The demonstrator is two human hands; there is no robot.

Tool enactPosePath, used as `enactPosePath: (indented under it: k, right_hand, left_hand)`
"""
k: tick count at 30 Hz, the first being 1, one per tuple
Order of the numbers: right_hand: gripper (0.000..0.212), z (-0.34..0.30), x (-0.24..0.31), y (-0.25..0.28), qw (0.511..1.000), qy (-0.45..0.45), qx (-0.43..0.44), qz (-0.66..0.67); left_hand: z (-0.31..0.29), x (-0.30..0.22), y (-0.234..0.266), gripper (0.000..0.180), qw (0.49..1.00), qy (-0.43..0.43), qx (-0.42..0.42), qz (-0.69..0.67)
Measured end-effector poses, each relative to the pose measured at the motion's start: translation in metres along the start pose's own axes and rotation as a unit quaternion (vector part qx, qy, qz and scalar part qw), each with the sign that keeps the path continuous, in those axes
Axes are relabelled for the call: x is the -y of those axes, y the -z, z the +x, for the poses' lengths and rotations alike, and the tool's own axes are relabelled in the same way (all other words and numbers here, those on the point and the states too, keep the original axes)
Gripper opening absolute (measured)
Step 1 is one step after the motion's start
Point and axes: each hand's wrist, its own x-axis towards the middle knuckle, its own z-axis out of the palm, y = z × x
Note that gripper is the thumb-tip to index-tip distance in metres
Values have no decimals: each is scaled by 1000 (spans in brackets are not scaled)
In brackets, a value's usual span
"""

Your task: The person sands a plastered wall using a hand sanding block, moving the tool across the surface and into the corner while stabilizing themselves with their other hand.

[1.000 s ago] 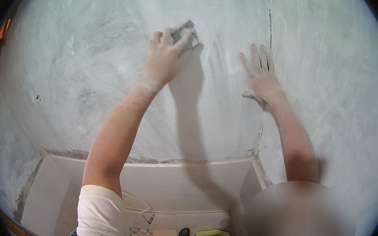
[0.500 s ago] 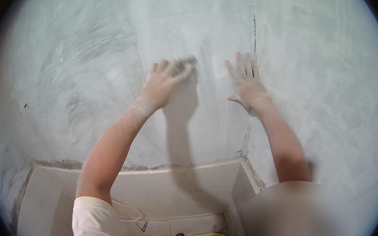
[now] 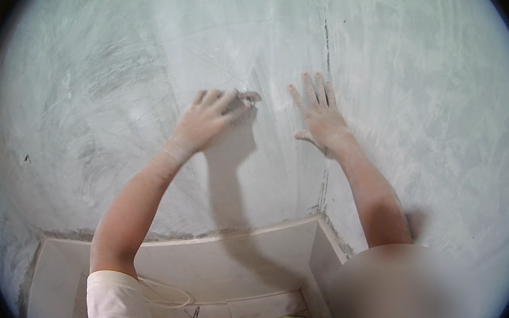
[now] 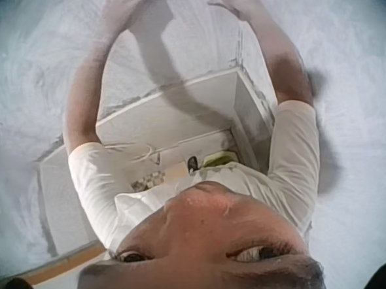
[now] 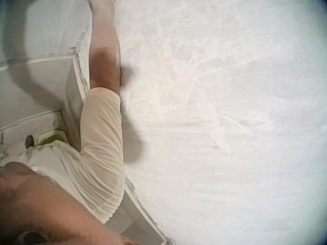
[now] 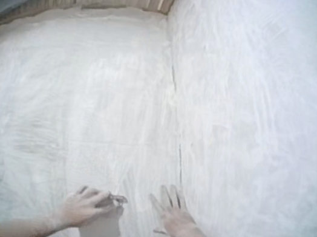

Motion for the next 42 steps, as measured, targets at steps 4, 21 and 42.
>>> enactPosePath:
  k: [4,21,42]
  right_hand:
    - [122,0,1,1,1000,-2,-1,-9]
    - [115,-2,5,4,1000,4,0,4]
    - [95,-21,100,63,910,-145,-207,329]
  left_hand:
    - [23,24,23,67,924,360,-71,-108]
    - [30,-30,-4,56,996,21,40,-80]
    - [47,-32,16,36,557,370,-47,-742]
